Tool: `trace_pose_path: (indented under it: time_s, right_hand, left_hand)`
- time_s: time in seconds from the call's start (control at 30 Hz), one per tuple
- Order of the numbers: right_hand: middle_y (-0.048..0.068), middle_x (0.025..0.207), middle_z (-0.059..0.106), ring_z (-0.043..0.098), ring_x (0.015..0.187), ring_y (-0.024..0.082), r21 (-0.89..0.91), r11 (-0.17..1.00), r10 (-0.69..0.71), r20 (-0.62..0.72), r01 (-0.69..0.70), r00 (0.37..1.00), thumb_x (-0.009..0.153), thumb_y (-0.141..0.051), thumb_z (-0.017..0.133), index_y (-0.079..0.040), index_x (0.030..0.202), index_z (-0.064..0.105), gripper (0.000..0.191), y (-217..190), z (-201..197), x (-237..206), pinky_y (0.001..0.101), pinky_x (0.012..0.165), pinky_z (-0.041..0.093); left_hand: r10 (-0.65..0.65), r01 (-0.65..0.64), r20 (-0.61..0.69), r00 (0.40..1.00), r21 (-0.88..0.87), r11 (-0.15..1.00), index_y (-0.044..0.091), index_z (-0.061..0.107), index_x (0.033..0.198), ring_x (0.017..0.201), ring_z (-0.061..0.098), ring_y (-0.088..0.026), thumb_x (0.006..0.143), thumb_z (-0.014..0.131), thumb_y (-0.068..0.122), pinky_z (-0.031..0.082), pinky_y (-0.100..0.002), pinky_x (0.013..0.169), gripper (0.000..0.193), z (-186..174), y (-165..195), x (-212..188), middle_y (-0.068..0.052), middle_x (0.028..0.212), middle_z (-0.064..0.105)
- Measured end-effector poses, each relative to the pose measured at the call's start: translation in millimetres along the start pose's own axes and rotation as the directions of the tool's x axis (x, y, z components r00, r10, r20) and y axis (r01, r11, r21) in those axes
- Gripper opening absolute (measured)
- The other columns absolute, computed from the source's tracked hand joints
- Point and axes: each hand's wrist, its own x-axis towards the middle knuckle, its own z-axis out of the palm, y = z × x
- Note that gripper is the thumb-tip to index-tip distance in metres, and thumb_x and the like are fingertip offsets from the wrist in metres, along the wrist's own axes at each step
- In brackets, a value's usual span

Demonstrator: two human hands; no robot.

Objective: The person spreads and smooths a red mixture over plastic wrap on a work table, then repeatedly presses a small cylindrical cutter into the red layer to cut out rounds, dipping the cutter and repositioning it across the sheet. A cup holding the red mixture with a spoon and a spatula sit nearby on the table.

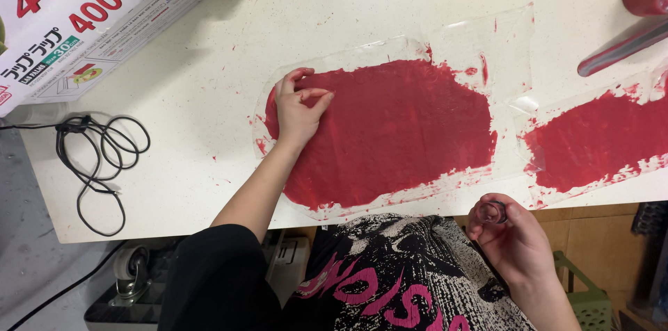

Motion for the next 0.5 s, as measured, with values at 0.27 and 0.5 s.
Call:
trace_pose_path:
  time_s: [0.27,0.5]
  right_hand:
    - [0.01,0.094,0.068,0.058,0.084,0.029,0.014,1.0,0.024,-0.05,-0.023,0.998,0.101,-0.027,0.067,0.006,0.118,0.066,0.037,4,-6,-3,0.0427,0.079,0.05]
    - [0.009,0.095,0.067,0.058,0.088,0.028,0.035,0.999,0.019,-0.041,-0.018,0.999,0.102,-0.026,0.068,0.008,0.12,0.065,0.038,6,-12,-5,0.0419,0.081,0.051]
  left_hand:
    - [0.331,-0.343,0.11,0.937,0.46,0.819,0.014,0.072,0.086,0.134,0.044,-0.025,0.08,0.091,0.03,0.032,-0.049,0.114,0.025,0,-11,8,-0.002,0.132,0.056]
    - [0.257,-0.233,0.03,0.966,0.536,0.812,0.013,0.069,0.114,0.141,0.036,-0.034,0.082,0.086,0.034,0.027,-0.054,0.116,0.041,11,-6,10,-0.012,0.15,0.043]
